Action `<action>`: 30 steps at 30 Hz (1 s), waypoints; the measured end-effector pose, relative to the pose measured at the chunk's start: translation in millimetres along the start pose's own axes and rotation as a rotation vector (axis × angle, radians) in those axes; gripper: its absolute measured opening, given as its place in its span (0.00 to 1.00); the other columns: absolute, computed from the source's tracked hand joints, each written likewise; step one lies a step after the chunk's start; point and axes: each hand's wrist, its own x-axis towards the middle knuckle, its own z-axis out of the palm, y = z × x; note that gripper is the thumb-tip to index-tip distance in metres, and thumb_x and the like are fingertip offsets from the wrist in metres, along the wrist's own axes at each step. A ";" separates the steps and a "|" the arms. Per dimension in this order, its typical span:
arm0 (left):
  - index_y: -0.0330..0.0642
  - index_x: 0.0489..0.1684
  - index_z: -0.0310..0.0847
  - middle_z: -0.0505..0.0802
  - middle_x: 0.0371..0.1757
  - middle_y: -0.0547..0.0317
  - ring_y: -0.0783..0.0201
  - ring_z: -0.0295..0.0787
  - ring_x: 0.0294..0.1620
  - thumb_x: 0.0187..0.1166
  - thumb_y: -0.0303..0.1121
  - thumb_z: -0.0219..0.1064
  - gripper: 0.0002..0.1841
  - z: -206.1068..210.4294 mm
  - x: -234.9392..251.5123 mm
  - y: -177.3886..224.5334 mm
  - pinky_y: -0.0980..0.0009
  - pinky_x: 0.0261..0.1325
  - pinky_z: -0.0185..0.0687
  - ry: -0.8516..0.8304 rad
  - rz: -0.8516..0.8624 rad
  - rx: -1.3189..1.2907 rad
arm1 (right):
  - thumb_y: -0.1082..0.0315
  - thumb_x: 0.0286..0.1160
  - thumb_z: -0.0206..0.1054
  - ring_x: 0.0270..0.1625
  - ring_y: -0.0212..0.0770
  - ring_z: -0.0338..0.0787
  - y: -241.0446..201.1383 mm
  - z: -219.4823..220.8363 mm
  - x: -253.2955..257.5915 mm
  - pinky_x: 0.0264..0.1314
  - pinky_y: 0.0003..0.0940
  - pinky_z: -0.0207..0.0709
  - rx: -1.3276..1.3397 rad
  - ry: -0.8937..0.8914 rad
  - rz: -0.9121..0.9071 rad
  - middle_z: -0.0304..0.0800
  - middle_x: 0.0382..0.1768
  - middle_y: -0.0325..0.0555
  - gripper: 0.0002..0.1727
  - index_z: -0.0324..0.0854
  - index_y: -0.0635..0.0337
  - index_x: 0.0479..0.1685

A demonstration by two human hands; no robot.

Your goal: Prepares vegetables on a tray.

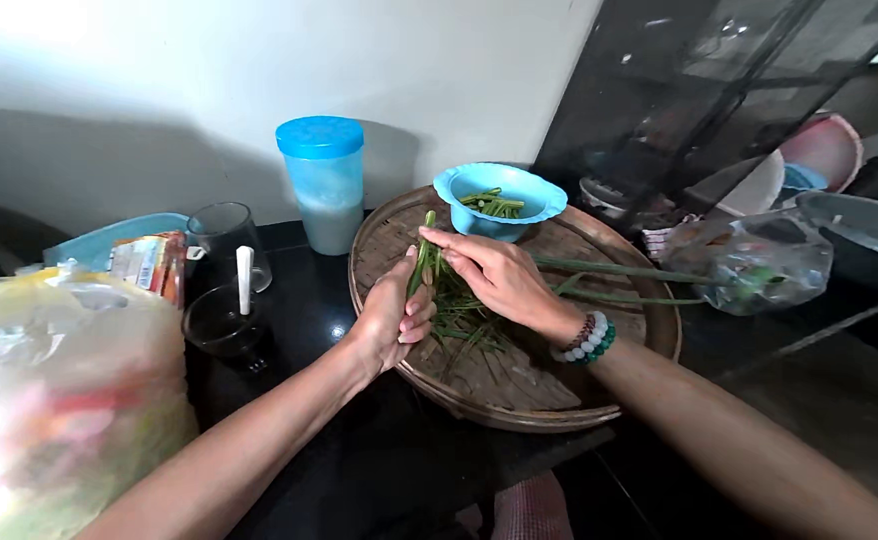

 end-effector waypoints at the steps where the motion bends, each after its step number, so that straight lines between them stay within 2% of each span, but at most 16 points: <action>1: 0.48 0.30 0.68 0.62 0.10 0.72 0.80 0.54 0.04 0.94 0.57 0.38 0.27 -1.1 0.6 0.1 0.86 0.06 0.53 -0.024 -0.010 -0.003 | 0.54 0.93 0.50 0.46 0.39 0.93 2.3 -1.2 1.5 0.44 0.49 0.86 0.004 0.003 0.014 0.94 0.56 0.36 0.23 0.76 0.28 0.82; 5: 0.48 0.33 0.68 0.62 0.11 0.73 0.80 0.54 0.03 0.94 0.56 0.37 0.26 -0.8 -0.3 -0.3 0.87 0.06 0.52 -0.042 -0.049 0.029 | 0.56 0.93 0.53 0.41 0.50 0.93 6.4 -14.0 0.3 0.40 0.55 0.84 -0.011 0.039 0.112 0.94 0.49 0.48 0.22 0.79 0.38 0.80; 7: 0.47 0.33 0.69 0.62 0.11 0.72 0.79 0.54 0.04 0.94 0.56 0.37 0.26 1.7 -2.8 -2.6 0.86 0.06 0.52 -0.030 -0.018 0.108 | 0.56 0.93 0.54 0.44 0.54 0.93 15.5 -23.1 -3.2 0.44 0.58 0.83 -0.030 0.077 0.150 0.94 0.52 0.52 0.22 0.79 0.43 0.80; 10: 0.46 0.37 0.72 0.64 0.11 0.70 0.76 0.57 0.06 0.95 0.56 0.38 0.27 5.0 -0.5 -6.0 0.82 0.10 0.55 0.111 0.147 0.190 | 0.56 0.92 0.55 0.44 0.54 0.92 19.8 -34.5 -5.4 0.42 0.57 0.83 -0.086 -0.009 0.126 0.92 0.51 0.51 0.22 0.78 0.38 0.81; 14: 0.45 0.44 0.73 0.67 0.13 0.67 0.72 0.62 0.10 0.96 0.53 0.36 0.26 8.5 8.1 -10.8 0.79 0.15 0.62 0.261 0.273 0.179 | 0.60 0.91 0.57 0.43 0.57 0.91 10.9 -49.4 -3.7 0.38 0.61 0.83 -0.230 -0.231 0.131 0.91 0.52 0.52 0.29 0.68 0.18 0.86; 17: 0.44 0.48 0.75 0.69 0.15 0.66 0.73 0.61 0.10 0.97 0.50 0.36 0.25 8.0 9.1 -12.5 0.80 0.15 0.60 0.278 0.279 0.159 | 0.54 0.91 0.57 0.38 0.59 0.92 3.7 -60.6 -3.8 0.36 0.65 0.82 -0.264 -0.298 0.166 0.94 0.45 0.52 0.34 0.52 0.20 0.94; 19: 0.44 0.52 0.77 0.71 0.16 0.66 0.73 0.61 0.11 0.97 0.47 0.35 0.24 6.2 8.2 -14.0 0.80 0.16 0.59 0.258 0.277 0.184 | 0.47 0.89 0.58 0.48 0.59 0.92 2.3 -65.6 -4.7 0.46 0.67 0.82 -0.263 -0.337 0.185 0.93 0.53 0.52 0.33 0.55 0.20 0.93; 21: 0.44 0.55 0.77 0.72 0.19 0.66 0.73 0.62 0.13 0.97 0.44 0.37 0.22 4.2 8.4 -15.3 0.80 0.17 0.60 0.227 0.270 0.239 | 0.44 0.84 0.63 0.50 0.57 0.93 3.7 -66.1 -6.9 0.49 0.66 0.83 -0.288 -0.341 0.196 0.94 0.51 0.49 0.24 0.79 0.30 0.78; 22: 0.45 0.57 0.77 0.73 0.20 0.65 0.73 0.64 0.14 0.97 0.43 0.39 0.20 3.5 8.6 -15.8 0.80 0.18 0.61 0.218 0.271 0.276 | 0.44 0.84 0.64 0.43 0.55 0.93 5.0 -63.2 -7.9 0.42 0.64 0.83 -0.348 -0.343 0.221 0.94 0.39 0.48 0.18 0.91 0.40 0.60; 23: 0.45 0.59 0.76 0.74 0.22 0.64 0.72 0.65 0.15 0.97 0.42 0.42 0.17 2.9 8.7 -16.2 0.79 0.18 0.62 0.212 0.276 0.312 | 0.45 0.84 0.64 0.38 0.56 0.92 3.7 -60.5 -8.6 0.37 0.62 0.82 -0.415 -0.386 0.282 0.91 0.32 0.48 0.18 0.92 0.47 0.44; 24: 0.45 0.60 0.75 0.75 0.24 0.63 0.71 0.66 0.16 0.97 0.42 0.45 0.15 2.8 8.7 -16.3 0.79 0.19 0.62 0.213 0.275 0.347 | 0.46 0.84 0.64 0.38 0.57 0.92 0.6 -58.6 -9.2 0.37 0.62 0.81 -0.458 -0.447 0.358 0.90 0.30 0.49 0.20 0.91 0.51 0.40; 25: 0.46 0.61 0.75 0.76 0.25 0.63 0.71 0.67 0.17 0.96 0.42 0.48 0.14 2.7 8.6 -16.4 0.78 0.20 0.63 0.216 0.272 0.378 | 0.48 0.84 0.64 0.39 0.58 0.92 -1.0 -57.5 -10.9 0.38 0.63 0.81 -0.460 -0.489 0.412 0.90 0.30 0.51 0.17 0.88 0.52 0.46; 26: 0.47 0.62 0.75 0.77 0.26 0.62 0.70 0.68 0.17 0.96 0.43 0.49 0.14 2.3 9.0 -16.8 0.78 0.20 0.63 0.220 0.267 0.401 | 0.52 0.85 0.65 0.39 0.60 0.92 -1.5 -58.3 -13.4 0.39 0.65 0.81 -0.426 -0.521 0.434 0.90 0.32 0.53 0.15 0.82 0.49 0.60; 28: 0.49 0.64 0.73 0.77 0.27 0.61 0.70 0.68 0.17 0.95 0.45 0.51 0.14 0.9 10.1 -17.1 0.77 0.20 0.64 0.211 0.257 0.431 | 0.59 0.88 0.63 0.37 0.58 0.91 0.6 -63.3 -17.6 0.41 0.65 0.83 -0.273 -0.548 0.394 0.91 0.38 0.52 0.31 0.60 0.34 0.89; 29: 0.49 0.65 0.72 0.77 0.27 0.61 0.70 0.67 0.17 0.94 0.45 0.52 0.14 0.1 10.3 -17.5 0.76 0.20 0.64 0.202 0.252 0.446 | 0.61 0.90 0.60 0.38 0.54 0.91 0.6 -65.6 -19.0 0.43 0.63 0.84 -0.186 -0.534 0.353 0.92 0.46 0.50 0.34 0.55 0.25 0.93; 30: 0.50 0.65 0.72 0.77 0.27 0.61 0.69 0.67 0.17 0.94 0.46 0.52 0.14 -0.6 10.4 -18.0 0.76 0.20 0.64 0.197 0.249 0.458 | 0.62 0.92 0.56 0.43 0.49 0.92 -1.2 -67.8 -19.7 0.49 0.60 0.84 -0.116 -0.522 0.335 0.92 0.57 0.46 0.32 0.58 0.22 0.91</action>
